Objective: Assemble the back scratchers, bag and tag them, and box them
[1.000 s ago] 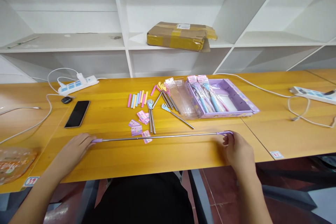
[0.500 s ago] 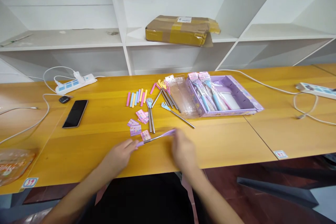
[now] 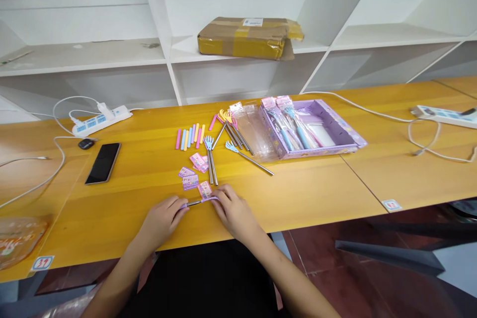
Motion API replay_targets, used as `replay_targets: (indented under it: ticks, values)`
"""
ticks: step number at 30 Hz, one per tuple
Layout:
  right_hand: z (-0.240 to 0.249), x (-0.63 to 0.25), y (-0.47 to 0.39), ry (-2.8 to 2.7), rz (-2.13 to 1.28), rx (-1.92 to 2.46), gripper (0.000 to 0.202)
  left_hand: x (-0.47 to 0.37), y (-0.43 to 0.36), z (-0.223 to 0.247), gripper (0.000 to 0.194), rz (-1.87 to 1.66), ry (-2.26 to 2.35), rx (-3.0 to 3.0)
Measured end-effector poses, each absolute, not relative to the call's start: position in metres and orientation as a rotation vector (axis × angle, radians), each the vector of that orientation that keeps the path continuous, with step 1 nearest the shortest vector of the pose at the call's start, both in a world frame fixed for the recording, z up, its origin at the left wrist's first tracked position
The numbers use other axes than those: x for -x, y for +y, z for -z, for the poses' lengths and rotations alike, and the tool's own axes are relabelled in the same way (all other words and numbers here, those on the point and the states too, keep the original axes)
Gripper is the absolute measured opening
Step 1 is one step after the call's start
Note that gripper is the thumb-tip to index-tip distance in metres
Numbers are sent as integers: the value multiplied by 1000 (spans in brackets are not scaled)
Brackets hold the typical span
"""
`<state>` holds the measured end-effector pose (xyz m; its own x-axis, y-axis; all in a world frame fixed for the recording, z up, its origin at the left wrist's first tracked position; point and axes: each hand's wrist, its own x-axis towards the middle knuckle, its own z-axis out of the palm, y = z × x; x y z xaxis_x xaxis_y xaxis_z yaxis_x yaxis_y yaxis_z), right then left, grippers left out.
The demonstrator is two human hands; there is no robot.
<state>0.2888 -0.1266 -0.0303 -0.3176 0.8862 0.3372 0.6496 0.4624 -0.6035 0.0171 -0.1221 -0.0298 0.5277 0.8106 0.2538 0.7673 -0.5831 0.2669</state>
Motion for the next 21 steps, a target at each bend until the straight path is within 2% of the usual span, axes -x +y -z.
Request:
replay_targets:
  ticks: [8,13,21]
  values:
    - [33,-291,-125,-2131,-557,1130,19,-19,-119,30,30,-491,1303,-2640]
    - [38,-290,-122,-2106,-552,1152,18,-20,-120,36,30,-530,1382,-2670]
    - [33,-288,-119,-2101,-653,1208,21,-34,-123,28,33,-408,1471,-2706]
